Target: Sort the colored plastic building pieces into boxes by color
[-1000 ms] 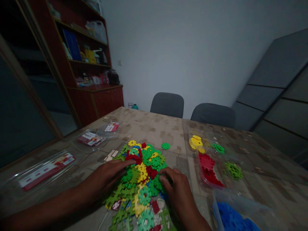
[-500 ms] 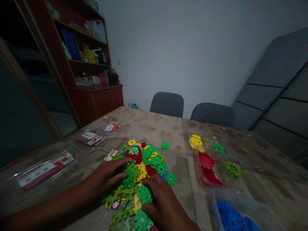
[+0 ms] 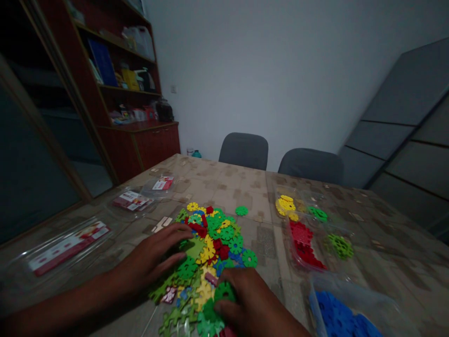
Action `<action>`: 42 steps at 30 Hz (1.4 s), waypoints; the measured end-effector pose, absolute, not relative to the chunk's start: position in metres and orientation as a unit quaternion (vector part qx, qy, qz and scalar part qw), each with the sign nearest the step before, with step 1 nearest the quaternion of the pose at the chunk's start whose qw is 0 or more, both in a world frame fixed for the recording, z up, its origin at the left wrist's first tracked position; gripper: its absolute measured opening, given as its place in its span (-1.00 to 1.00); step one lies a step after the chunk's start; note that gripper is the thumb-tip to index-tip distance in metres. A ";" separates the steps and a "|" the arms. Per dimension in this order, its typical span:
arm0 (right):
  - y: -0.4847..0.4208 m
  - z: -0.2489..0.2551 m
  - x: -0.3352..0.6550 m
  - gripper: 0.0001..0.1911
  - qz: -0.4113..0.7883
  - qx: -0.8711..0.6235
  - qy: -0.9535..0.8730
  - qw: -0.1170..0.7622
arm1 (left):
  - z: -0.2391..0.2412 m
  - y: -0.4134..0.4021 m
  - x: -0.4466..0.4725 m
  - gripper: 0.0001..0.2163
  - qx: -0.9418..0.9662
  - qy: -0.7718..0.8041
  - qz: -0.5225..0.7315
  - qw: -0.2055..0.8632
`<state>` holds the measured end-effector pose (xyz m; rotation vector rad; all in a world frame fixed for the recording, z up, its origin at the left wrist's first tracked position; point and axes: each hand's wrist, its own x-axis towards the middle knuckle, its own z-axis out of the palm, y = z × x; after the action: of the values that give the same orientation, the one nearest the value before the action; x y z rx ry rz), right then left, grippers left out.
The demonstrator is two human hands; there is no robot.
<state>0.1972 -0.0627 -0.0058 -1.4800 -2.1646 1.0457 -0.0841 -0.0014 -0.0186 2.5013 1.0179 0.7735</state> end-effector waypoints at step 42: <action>-0.072 -0.049 0.153 -0.65 0.496 -0.446 -0.639 0.383 | -0.020 -0.033 -0.048 -0.79 0.773 0.386 0.246 0.439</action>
<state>0.1532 -0.0717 -0.0486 -1.1376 -1.6287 1.2657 -0.0479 -0.0334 -0.0198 1.9212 0.9579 0.6109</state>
